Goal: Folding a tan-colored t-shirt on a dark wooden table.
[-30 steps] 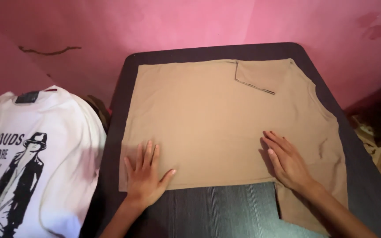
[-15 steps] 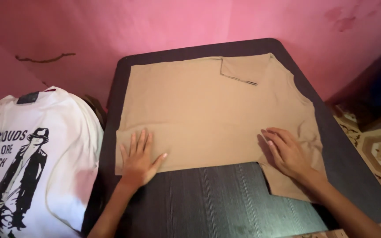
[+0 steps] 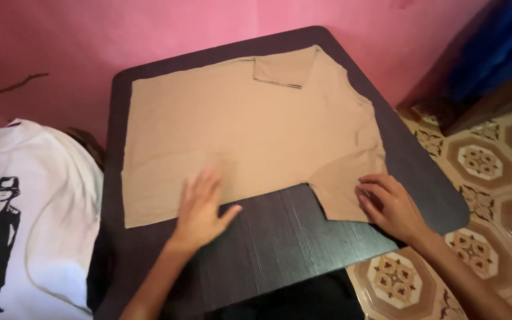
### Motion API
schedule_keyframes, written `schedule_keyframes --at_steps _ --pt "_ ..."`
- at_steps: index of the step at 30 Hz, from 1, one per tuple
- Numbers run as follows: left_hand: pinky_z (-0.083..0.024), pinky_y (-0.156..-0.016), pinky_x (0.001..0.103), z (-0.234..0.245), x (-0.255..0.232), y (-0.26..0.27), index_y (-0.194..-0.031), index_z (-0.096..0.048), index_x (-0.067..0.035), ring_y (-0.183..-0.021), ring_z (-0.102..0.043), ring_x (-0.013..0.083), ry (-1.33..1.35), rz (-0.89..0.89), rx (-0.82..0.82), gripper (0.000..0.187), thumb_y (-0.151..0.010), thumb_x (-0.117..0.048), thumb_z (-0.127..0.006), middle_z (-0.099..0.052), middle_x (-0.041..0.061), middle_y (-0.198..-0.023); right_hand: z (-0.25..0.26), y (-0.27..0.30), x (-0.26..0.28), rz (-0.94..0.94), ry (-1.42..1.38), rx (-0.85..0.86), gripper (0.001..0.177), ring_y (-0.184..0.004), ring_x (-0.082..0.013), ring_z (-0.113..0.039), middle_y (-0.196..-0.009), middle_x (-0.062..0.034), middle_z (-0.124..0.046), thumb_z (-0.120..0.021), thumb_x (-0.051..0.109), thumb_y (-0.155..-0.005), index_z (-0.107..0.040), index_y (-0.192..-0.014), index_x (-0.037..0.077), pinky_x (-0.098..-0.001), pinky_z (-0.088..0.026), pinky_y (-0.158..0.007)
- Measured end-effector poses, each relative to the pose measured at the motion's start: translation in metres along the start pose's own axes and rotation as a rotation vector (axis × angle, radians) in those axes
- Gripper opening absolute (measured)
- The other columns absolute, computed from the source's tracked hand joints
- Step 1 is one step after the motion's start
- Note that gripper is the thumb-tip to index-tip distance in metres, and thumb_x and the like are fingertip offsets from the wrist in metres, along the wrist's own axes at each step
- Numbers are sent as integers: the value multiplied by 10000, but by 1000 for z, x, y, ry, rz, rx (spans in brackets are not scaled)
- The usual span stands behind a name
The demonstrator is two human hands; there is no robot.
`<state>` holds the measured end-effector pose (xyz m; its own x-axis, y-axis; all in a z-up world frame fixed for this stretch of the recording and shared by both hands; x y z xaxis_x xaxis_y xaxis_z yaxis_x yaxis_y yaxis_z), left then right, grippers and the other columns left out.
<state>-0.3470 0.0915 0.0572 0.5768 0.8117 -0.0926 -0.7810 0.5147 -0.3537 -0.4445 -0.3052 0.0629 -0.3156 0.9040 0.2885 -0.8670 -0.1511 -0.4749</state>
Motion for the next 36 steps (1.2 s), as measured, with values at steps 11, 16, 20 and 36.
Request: schedule_keyframes --at_steps 11,16,20,36 --pt "-458 -881 443 -34 -189 -29 -1227 -672 -60 -1154 -564 308 347 -580 -69 472 -878 -377 -710 -609 113 -1220 31 54 19 84 -46 -15 255 -1121 -334 -692 -1168 -91 -718 -773 237 -859 -764 -1078 106 -418 -553 -885" --pt "-488 -777 377 -56 -203 -32 -1038 -716 -36 -998 -589 298 284 -607 -117 212 -954 -207 -624 -619 109 -1002 35 59 25 115 -95 -16 217 -1104 -342 -699 -1159 -97 -723 -768 189 -864 -765 -1055 86 -412 -558 -863" --pt "-491 -730 343 -48 -205 -32 -956 -689 -54 -894 -586 275 125 -641 -225 115 -878 -131 -651 -589 94 -899 35 57 32 160 34 -52 124 -975 -303 -698 -1068 -72 -712 -740 128 -885 -752 -1005 99 -379 -563 -796" --pt "-559 -602 406 19 -178 -112 -1137 -628 -55 -619 -684 269 764 -105 243 234 -977 -175 -507 -735 104 -800 59 -48 -23 -167 -236 -58 288 -543 -127 -471 -847 -101 -623 -524 -28 -1034 -564 -1319 -14 -233 -388 -416"
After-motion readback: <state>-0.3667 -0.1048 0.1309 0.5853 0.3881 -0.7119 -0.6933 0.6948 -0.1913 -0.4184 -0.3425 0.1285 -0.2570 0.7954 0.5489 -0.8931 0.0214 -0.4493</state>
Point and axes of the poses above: each hand's wrist, its own y-axis away from the middle knuckle, its own z-axis out of the back of the hand, x = y × z, the point moved 6 cm from there along -y, towards the middle knuckle
